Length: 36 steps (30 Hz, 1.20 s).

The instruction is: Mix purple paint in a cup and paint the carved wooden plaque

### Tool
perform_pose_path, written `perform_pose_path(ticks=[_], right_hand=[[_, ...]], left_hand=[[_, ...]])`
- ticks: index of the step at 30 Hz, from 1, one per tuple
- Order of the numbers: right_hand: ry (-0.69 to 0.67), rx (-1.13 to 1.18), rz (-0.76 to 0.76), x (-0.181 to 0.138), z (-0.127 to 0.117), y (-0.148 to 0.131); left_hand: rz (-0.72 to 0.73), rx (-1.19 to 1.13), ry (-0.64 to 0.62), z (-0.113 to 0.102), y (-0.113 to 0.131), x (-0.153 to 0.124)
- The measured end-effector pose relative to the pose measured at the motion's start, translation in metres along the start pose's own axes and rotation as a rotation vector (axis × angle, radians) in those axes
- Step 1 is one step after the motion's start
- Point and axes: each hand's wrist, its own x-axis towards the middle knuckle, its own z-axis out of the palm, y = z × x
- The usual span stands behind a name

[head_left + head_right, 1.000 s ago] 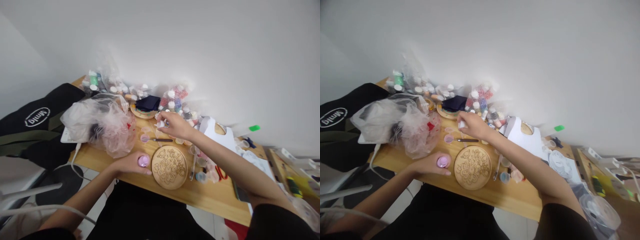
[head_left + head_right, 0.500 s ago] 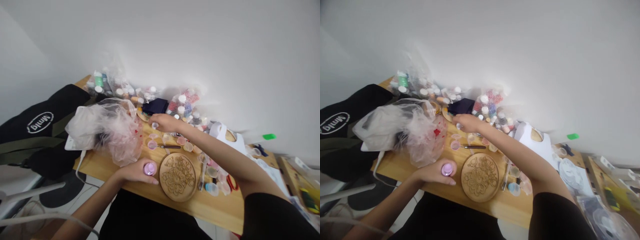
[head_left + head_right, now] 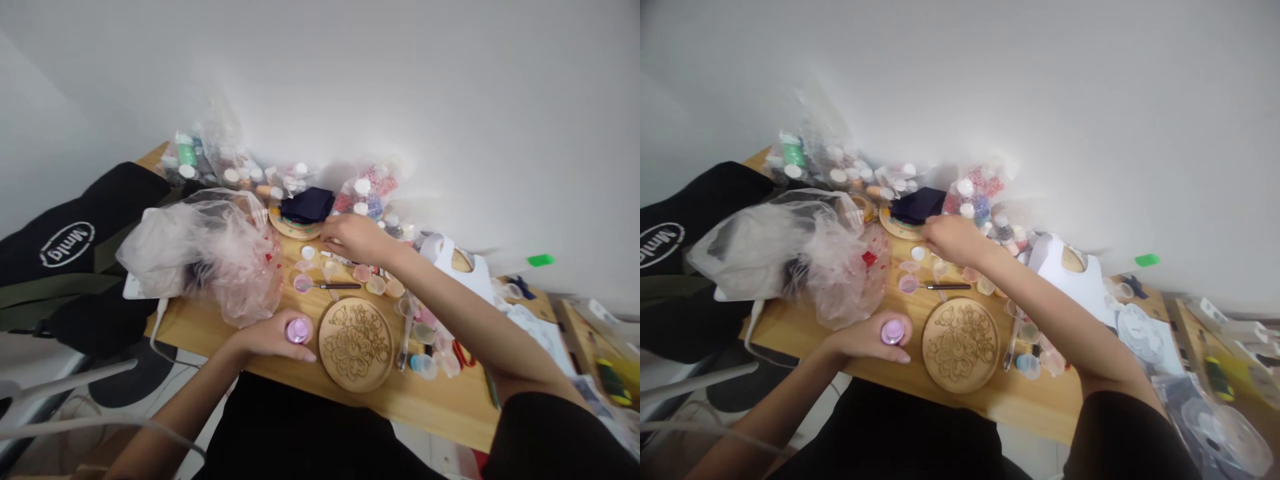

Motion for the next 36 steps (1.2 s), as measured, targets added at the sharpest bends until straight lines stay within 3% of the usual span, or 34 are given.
perform_pose_path(ticks=[3, 6, 10, 14, 22, 29, 33, 36], right_hand=[[-0.076, -0.055, 0.055, -0.034, 0.007, -0.003], [-0.131, -0.116, 0.029, -0.057, 0.034, -0.008], [-0.115, -0.118, 0.001, -0.064, 0.064, -0.015], [-0.090, -0.111, 0.017, -0.059, 0.075, -0.017], [-0.061, -0.033, 0.044, -0.065, 0.066, -0.013], [0.099, 0.556, 0.119, -0.099, 0.047, -0.005], [0.185, 0.703, 0.100, -0.110, 0.043, -0.016], [0.250, 0.722, 0.060, -0.117, 0.043, -0.025]], left_hand=[[0.001, 0.012, -0.017, 0.000, 0.002, 0.000], [-0.014, 0.024, -0.019, 0.000, 0.003, 0.001], [-0.027, 0.046, 0.006, -0.001, 0.001, 0.001], [-0.024, 0.045, 0.027, 0.000, 0.002, 0.001], [-0.020, 0.045, 0.053, 0.000, 0.003, 0.001], [-0.053, 0.027, 0.080, 0.004, 0.006, 0.000], [-0.047, 0.032, 0.155, 0.015, 0.010, 0.003], [-0.036, 0.060, 0.285, 0.024, 0.017, 0.005]])
